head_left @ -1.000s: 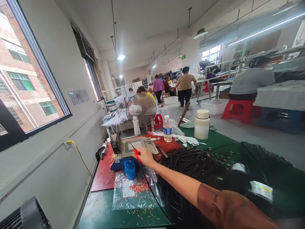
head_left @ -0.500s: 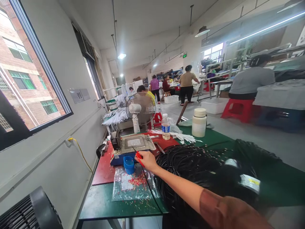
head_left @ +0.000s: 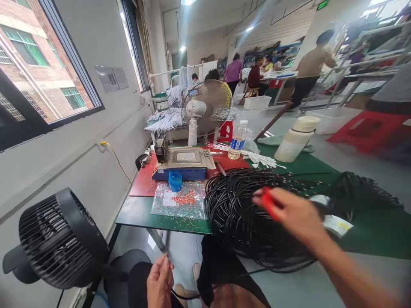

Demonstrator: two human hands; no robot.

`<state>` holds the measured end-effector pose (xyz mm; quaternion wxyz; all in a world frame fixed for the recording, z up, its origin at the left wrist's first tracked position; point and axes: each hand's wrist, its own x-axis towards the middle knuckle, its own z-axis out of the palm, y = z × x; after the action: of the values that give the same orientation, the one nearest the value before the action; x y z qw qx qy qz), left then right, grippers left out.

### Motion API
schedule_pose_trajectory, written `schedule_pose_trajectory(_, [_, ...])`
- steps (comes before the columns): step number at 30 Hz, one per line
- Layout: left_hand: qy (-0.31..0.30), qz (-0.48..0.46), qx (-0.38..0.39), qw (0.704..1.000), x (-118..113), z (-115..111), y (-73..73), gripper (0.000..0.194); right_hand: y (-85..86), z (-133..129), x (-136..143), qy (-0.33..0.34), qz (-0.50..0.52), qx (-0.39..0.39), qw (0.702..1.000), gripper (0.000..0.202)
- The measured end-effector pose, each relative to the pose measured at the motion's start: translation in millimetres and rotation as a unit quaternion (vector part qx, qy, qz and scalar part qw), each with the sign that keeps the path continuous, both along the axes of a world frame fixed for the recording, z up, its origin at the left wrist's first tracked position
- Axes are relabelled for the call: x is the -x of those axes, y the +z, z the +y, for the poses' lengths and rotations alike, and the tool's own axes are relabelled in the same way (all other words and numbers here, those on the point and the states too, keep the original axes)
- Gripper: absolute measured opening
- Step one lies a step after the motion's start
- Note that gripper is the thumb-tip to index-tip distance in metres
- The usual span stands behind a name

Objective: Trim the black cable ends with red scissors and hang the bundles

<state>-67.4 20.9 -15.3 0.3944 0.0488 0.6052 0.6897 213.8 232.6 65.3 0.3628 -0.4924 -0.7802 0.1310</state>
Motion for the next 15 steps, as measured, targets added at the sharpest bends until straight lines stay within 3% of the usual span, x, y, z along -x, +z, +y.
schedule_pose_trajectory(3, [-0.011, -0.003, 0.002, 1.000, -13.8, 3.7, 15.1, 0.039, -24.1, -60.9, 46.3, 0.189, -0.061, 0.131, 0.971, 0.031])
schedule_pose_trajectory(6, [-0.012, 0.041, 0.032, 0.999, -23.3, 1.2, 24.3, 0.038, -40.8, -98.8, 88.5, 0.301, -0.109, 0.222, 0.921, 0.031])
schedule_pose_trajectory(10, [-0.038, 0.117, 0.065, 0.990, -25.6, -5.9, 28.5, 0.035, -44.3, -114.9, 114.3, 0.364, -0.104, 0.284, 0.881, 0.035])
schedule_pose_trajectory(15, [-0.073, 0.182, 0.092, 0.976, -26.2, -7.8, 29.1, 0.034, -43.9, -113.6, 121.8, 0.387, -0.097, 0.271, 0.876, 0.040])
